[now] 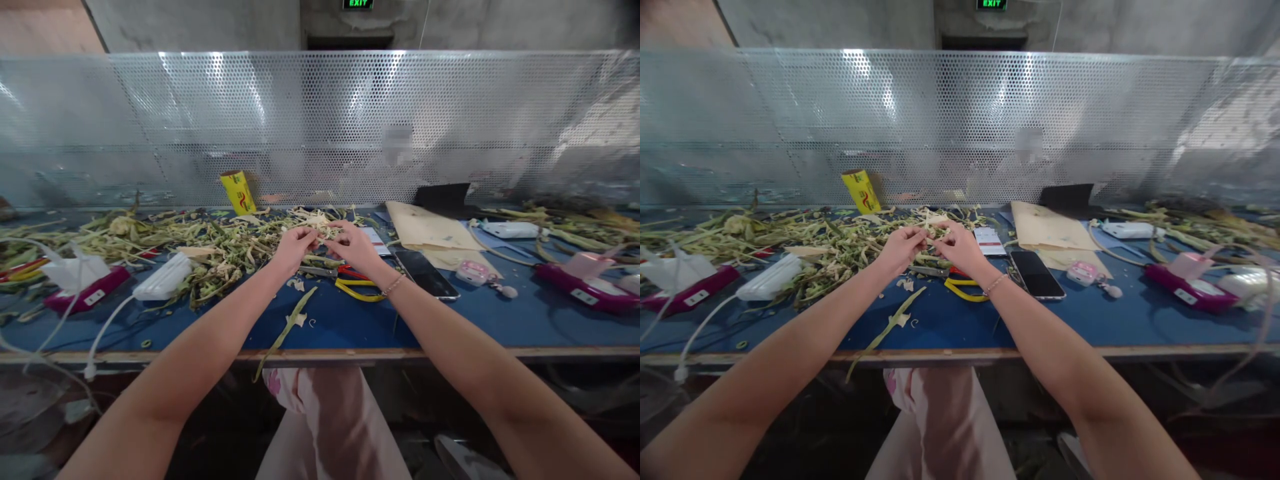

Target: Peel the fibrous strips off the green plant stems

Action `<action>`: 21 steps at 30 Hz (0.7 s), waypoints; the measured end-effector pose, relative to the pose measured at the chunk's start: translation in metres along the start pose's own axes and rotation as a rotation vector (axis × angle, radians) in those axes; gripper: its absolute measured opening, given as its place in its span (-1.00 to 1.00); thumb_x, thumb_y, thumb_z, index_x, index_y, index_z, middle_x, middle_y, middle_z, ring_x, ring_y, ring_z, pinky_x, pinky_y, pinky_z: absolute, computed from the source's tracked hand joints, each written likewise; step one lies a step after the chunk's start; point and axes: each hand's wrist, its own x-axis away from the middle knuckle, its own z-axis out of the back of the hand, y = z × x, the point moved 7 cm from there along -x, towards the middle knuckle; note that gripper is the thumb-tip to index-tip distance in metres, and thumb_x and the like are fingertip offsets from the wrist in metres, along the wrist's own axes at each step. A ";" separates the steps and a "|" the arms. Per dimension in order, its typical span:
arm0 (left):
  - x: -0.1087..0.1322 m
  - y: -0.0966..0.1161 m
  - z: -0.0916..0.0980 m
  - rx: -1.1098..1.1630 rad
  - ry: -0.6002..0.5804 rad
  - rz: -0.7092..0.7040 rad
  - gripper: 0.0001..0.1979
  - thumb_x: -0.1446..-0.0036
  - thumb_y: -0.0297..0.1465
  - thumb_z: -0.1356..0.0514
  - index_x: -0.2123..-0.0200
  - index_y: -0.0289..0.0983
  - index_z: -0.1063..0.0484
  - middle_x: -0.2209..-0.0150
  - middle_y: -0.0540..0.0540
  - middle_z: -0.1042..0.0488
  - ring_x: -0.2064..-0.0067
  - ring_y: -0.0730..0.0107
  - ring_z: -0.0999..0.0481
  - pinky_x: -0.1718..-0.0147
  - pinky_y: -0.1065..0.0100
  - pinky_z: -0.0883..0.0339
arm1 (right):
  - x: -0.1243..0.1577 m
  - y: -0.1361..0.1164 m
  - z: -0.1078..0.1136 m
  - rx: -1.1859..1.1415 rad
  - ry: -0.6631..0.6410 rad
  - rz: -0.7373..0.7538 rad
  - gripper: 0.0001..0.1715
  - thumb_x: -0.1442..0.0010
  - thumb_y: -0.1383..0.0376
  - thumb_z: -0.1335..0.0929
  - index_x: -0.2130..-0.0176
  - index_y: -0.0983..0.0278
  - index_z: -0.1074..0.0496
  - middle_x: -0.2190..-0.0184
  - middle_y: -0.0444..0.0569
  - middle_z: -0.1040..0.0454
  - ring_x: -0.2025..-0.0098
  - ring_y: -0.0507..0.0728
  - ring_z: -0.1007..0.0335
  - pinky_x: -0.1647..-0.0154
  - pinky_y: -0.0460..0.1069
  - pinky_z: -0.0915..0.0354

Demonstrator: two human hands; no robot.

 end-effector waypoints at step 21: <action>-0.002 -0.003 -0.001 -0.041 -0.094 0.042 -0.83 0.18 -0.37 -0.28 0.56 -0.36 -0.38 0.63 0.04 -0.33 0.54 0.61 -0.30 0.44 0.45 -0.23 | -0.015 0.030 0.011 -0.291 -0.017 -0.089 -0.79 0.10 0.20 -0.36 0.48 0.29 -0.34 0.63 -0.20 -0.31 0.60 -0.07 -0.19 0.53 -0.10 -0.21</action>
